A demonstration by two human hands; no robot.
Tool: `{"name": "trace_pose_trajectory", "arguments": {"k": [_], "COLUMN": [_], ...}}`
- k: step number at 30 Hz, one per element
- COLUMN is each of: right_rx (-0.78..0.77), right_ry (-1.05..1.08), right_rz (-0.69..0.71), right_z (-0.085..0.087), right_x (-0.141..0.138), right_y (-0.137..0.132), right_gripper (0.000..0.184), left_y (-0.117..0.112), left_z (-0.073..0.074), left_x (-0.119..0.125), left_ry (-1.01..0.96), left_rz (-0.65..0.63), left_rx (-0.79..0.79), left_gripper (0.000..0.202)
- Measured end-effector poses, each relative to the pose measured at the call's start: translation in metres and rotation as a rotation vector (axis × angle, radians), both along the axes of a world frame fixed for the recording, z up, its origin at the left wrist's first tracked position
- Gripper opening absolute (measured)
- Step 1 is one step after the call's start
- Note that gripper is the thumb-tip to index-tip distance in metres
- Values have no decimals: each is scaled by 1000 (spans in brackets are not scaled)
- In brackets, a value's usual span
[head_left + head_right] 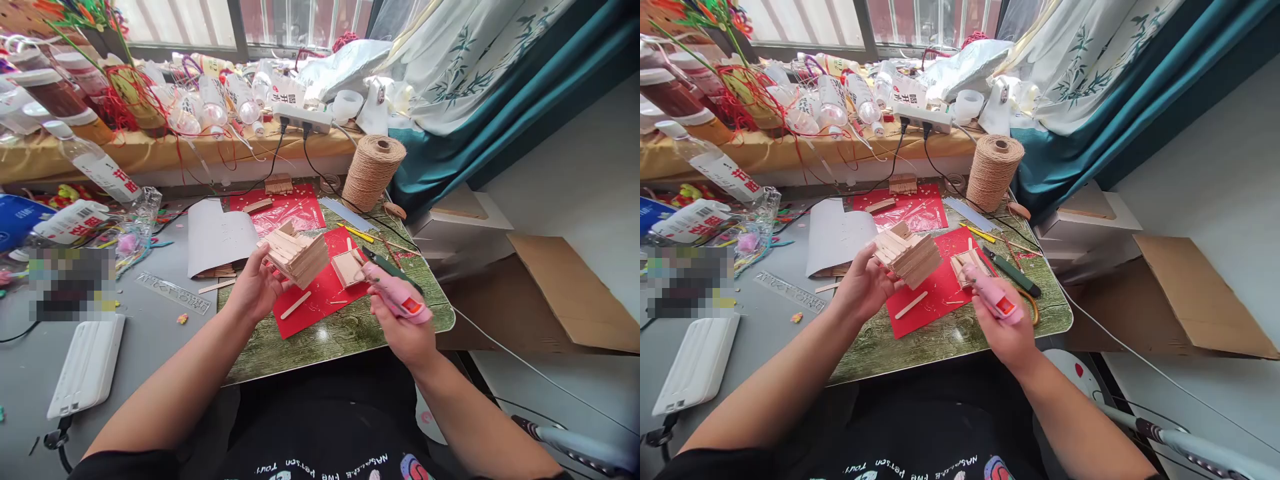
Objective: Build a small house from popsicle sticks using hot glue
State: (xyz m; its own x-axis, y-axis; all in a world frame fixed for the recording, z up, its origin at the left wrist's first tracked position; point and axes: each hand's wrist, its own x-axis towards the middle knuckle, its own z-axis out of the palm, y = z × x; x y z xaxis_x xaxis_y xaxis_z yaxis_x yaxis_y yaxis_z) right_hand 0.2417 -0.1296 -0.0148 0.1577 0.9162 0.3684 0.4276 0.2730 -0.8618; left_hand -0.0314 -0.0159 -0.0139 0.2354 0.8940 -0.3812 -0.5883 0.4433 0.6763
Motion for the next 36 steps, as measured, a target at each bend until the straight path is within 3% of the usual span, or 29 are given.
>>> {"name": "trace_pose_trajectory", "arguments": {"k": [4,9,20,36], "right_rx": [51,68,147,70], "right_ry": [-135,-144,-147,-139], "right_rz": [215,333,329,304], "right_z": [11,4,-2,-3], "right_x": [-15,-23,-15,-15], "right_y": [-2,-3,-6,-7], "right_gripper": [20,17,21,19], "left_y": [-3,-15,-37,-39], "left_z": [5,13,23,20], "left_x": [15,33,53,52], "left_ry": [4,-26,-42,-50], "left_rz": [16,74,78,62], "left_rx": [-60,-41,-83,-77], "left_gripper": [51,53,48,51]}}
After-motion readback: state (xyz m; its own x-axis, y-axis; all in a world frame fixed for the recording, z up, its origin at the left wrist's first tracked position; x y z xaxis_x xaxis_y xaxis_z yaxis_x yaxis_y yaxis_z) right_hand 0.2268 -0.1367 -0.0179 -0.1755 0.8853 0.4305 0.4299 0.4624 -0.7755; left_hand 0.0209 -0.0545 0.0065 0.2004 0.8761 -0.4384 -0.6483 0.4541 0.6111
